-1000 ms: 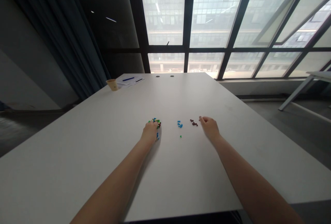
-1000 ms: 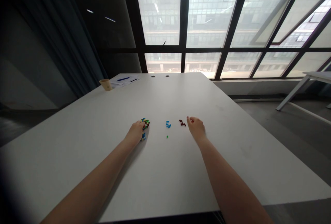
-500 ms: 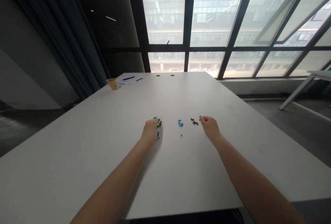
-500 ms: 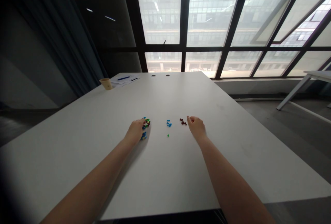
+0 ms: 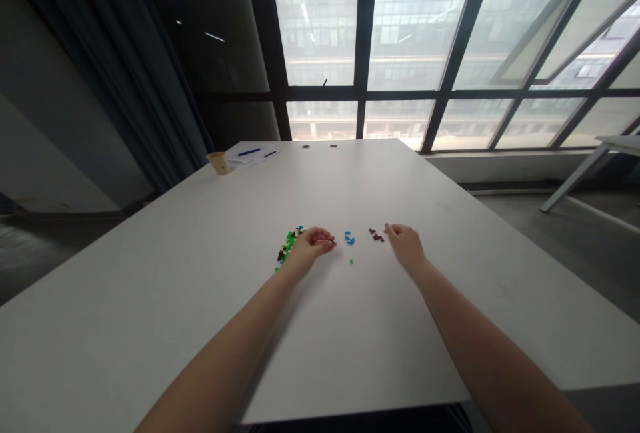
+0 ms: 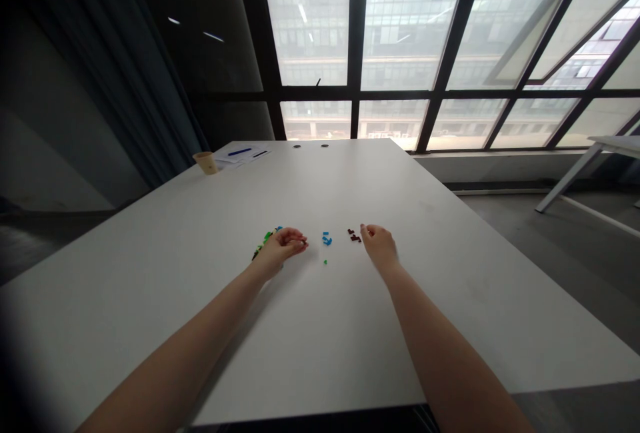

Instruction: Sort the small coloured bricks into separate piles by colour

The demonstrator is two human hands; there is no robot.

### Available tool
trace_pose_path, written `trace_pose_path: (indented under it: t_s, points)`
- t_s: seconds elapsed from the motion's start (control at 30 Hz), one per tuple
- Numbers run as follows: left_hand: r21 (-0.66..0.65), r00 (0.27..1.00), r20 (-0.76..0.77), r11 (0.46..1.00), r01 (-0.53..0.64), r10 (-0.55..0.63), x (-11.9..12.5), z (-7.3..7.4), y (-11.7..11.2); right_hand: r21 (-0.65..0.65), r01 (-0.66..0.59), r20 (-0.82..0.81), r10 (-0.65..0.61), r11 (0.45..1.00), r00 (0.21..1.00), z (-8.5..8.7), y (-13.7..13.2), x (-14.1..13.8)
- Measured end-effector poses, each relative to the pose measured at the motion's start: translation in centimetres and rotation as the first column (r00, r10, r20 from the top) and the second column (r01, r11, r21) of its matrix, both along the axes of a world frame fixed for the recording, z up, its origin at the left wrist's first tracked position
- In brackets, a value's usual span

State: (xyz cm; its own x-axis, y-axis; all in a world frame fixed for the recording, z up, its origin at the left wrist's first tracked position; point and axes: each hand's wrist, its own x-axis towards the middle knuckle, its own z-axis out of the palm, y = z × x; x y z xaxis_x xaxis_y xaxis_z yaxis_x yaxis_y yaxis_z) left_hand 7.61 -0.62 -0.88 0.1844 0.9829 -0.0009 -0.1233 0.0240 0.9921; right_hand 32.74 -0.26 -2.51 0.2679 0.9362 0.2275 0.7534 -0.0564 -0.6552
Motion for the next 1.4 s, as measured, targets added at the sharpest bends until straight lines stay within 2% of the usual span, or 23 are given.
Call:
trace_pose_path:
  t_s: [0.1,0.27,0.4,0.47,0.6,0.67,0.73,1.0,1.07,1.13,1.17,1.2,1.23,1.3,1.37,1.4]
  points:
    - [-0.037,0.994,0.106,0.999,0.015,-0.011,0.9,0.0,-0.4,-0.006,0.001,0.000,-0.001,1.000,1.000,0.1,0.0,0.0]
    - [0.018,0.994,0.105,1.000,0.007,-0.009,1.1,0.5,-0.7,0.007,-0.018,0.001,0.018,1.000,1.000,0.3,-0.1,-0.3]
    - [0.098,0.994,0.104,0.995,0.009,-0.020,1.4,0.9,-1.1,0.105,-0.140,0.005,0.141,0.984,0.990,0.7,-0.5,-1.4]
    - [0.131,0.995,0.098,0.991,0.013,-0.026,1.6,0.8,-1.3,0.183,-0.282,0.018,0.284,0.942,0.959,1.1,-0.9,-2.3]
    - [0.181,0.995,0.079,0.982,0.044,-0.059,1.7,0.4,-1.4,0.252,-0.565,0.068,0.568,0.786,0.820,2.0,-2.4,-4.4]
    - [0.197,0.994,0.081,0.979,0.054,-0.071,1.7,0.1,-1.3,0.286,-0.615,0.092,0.618,0.735,0.781,2.3,-3.0,-5.2]
    - [0.202,0.994,0.084,0.978,0.057,-0.076,1.6,-0.2,-1.2,0.329,-0.620,0.101,0.626,0.712,0.773,2.4,-3.5,-5.7]
    - [0.215,0.994,0.016,0.972,0.099,-0.104,1.8,-0.6,-1.3,0.403,-0.594,0.104,0.610,0.697,0.786,1.9,-3.6,-6.8]
    - [0.242,0.996,-0.063,0.967,0.077,-0.063,1.7,-0.5,-1.2,0.373,-0.594,0.126,0.595,0.713,0.794,1.9,-3.4,-6.5]
    - [0.297,0.973,-0.227,0.955,0.024,0.046,1.1,-0.3,-0.9,0.308,-0.571,0.158,0.551,0.761,0.819,1.9,-2.9,-5.6]
    - [0.339,0.931,-0.343,0.941,0.003,0.121,0.7,-0.2,-0.7,0.264,-0.540,0.173,0.512,0.799,0.841,1.8,-2.5,-4.9]
    - [0.387,0.860,-0.471,0.922,-0.002,0.199,0.2,-0.1,-0.5,0.209,-0.499,0.188,0.466,0.841,0.865,1.8,-2.2,-4.1]
    - [0.427,0.755,-0.597,0.904,0.013,0.271,-0.3,-0.1,-0.3,0.152,-0.433,0.202,0.401,0.889,0.894,1.7,-1.8,-3.3]
    - [0.453,0.492,-0.791,0.889,0.070,0.364,-1.3,-0.1,0.0,0.003,-0.292,0.234,0.284,0.956,0.930,1.3,-1.3,-1.7]
    - [0.416,0.252,-0.889,0.904,0.097,0.382,-2.0,-0.2,0.1,-0.135,-0.179,0.254,0.208,0.975,0.945,1.0,-1.0,-0.6]
    - [0.390,0.167,-0.913,0.915,0.098,0.372,-2.2,-0.3,0.2,-0.187,-0.141,0.258,0.187,0.972,0.948,0.9,-0.9,-0.3]
